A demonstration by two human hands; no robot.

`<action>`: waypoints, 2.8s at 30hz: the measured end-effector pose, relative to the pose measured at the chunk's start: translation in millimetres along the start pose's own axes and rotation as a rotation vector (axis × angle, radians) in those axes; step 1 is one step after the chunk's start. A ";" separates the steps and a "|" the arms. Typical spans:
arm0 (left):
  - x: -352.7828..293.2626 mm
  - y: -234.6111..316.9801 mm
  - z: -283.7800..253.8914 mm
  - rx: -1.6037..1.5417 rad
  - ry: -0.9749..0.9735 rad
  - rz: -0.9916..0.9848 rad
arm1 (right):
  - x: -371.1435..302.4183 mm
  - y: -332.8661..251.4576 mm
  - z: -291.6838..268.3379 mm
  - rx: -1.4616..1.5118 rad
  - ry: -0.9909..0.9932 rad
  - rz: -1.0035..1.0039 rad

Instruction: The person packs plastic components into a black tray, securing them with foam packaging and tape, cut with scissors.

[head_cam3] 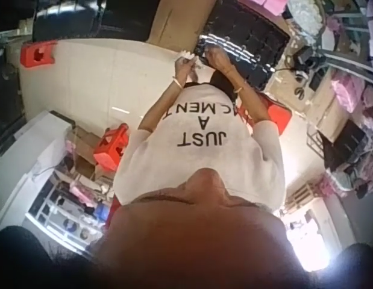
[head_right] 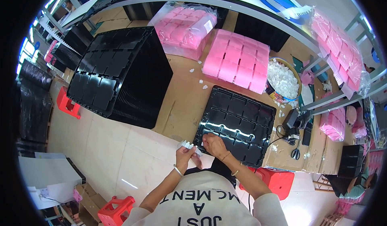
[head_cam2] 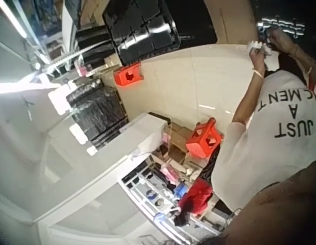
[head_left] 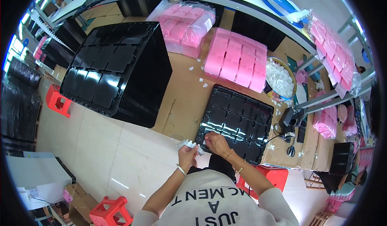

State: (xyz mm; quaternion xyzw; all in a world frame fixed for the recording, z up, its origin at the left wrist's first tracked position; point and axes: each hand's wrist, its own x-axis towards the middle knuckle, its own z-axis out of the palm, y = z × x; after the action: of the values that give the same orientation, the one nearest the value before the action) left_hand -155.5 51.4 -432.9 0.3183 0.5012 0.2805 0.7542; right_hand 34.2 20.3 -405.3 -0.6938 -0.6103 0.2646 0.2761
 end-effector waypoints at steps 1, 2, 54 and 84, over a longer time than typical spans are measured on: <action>1.0 0.5 1.7 0.003 -0.003 -0.003 | -1.3 0.2 0.9 0.001 0.002 0.005; 1.4 1.0 2.9 0.024 0.003 0.021 | -2.5 -0.2 2.8 0.002 0.030 0.010; -27.3 23.2 -2.5 -0.150 -0.120 -0.342 | -88.6 -48.9 -62.7 0.568 0.062 0.276; -21.8 18.9 -28.0 0.128 0.060 -0.031 | -189.5 97.2 -125.4 -0.269 0.199 0.353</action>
State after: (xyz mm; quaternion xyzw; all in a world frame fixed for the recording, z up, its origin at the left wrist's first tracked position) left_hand -191.0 52.9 -414.2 0.3495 0.5452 0.2458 0.7212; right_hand 168.8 -185.4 -379.5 -0.8429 -0.4790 0.1553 0.1895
